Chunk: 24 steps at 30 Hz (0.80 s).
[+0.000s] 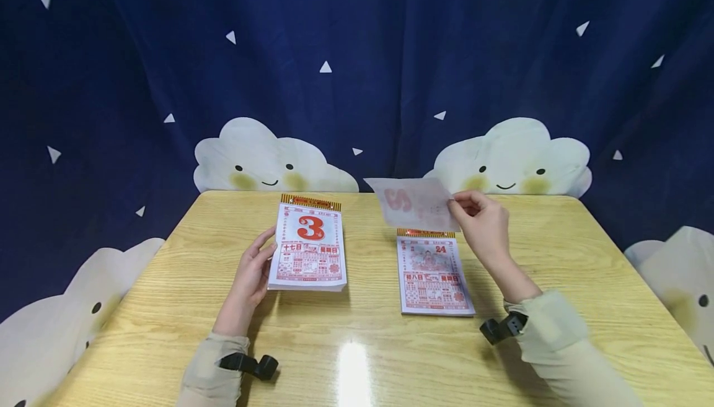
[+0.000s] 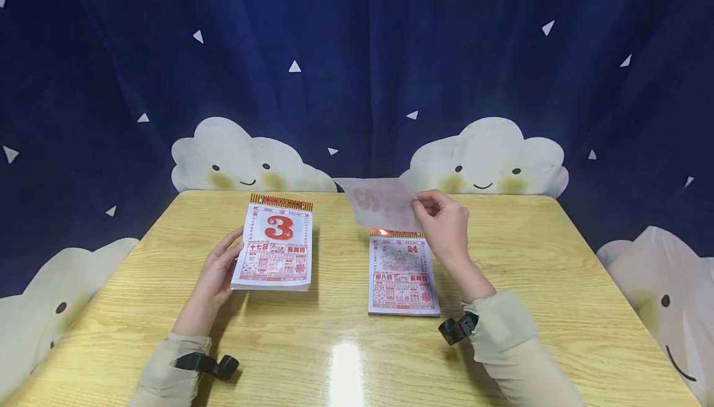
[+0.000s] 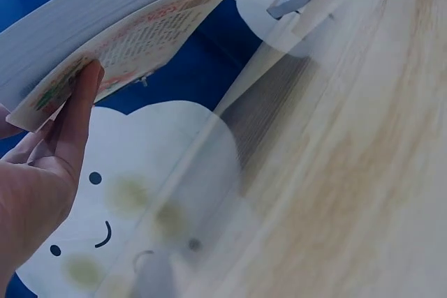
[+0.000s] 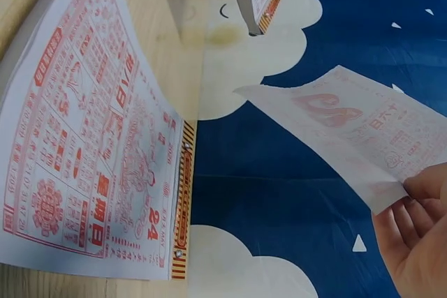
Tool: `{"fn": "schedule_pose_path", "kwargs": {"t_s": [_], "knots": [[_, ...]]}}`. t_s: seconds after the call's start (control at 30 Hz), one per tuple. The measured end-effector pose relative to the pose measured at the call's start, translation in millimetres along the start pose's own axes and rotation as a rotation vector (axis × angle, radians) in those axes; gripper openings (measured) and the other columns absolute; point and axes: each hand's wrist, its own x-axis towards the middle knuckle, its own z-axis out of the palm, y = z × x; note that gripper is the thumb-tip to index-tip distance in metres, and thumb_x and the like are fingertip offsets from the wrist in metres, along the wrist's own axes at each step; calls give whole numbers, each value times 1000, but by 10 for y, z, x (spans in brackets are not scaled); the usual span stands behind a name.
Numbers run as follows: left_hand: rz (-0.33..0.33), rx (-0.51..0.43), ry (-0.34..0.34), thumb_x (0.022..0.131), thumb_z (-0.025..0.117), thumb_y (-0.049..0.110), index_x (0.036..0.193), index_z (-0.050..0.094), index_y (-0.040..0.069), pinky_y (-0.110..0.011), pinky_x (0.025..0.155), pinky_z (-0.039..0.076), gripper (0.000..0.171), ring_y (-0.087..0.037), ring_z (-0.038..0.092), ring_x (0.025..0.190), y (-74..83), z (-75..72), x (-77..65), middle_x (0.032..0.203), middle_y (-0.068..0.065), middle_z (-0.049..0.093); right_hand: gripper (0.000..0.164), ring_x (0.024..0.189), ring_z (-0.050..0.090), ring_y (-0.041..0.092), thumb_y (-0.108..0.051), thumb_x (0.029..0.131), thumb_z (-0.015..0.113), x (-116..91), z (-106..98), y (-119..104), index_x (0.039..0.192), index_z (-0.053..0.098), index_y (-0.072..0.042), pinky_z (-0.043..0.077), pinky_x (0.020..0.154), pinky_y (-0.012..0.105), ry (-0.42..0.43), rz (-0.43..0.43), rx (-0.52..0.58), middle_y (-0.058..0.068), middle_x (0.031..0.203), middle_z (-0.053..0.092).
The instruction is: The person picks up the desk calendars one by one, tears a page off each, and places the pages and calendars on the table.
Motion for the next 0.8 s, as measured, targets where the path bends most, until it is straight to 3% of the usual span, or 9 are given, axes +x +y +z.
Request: {"fn": "schedule_pose_path", "kwargs": {"t_s": [0.2, 0.5, 0.8], "knots": [[-1, -16, 15, 95, 45, 10, 117, 52, 24, -19, 54, 53, 28, -7, 63, 63, 0, -48, -17, 84, 3, 68, 11, 59, 54, -6, -12, 81, 65, -56, 74, -41, 87, 70, -4, 42, 54, 6, -22, -50, -12, 9, 74, 68], [-12, -7, 4, 95, 44, 9, 119, 51, 23, -20, 56, 53, 29, -8, 64, 64, 15, -112, -34, 86, 3, 68, 12, 63, 64, 18, -10, 82, 64, -144, 189, -85, 89, 70, -2, 43, 55, 5, -79, -105, -43, 11, 75, 69], [-54, 37, 33, 95, 44, 9, 131, 38, 11, -19, 55, 53, 37, -7, 63, 64, 9, -159, -24, 83, 5, 67, 12, 62, 65, 16, -9, 81, 65, -226, 317, -139, 90, 70, -2, 53, 55, 28, -109, -197, -70, 9, 75, 70]]}}
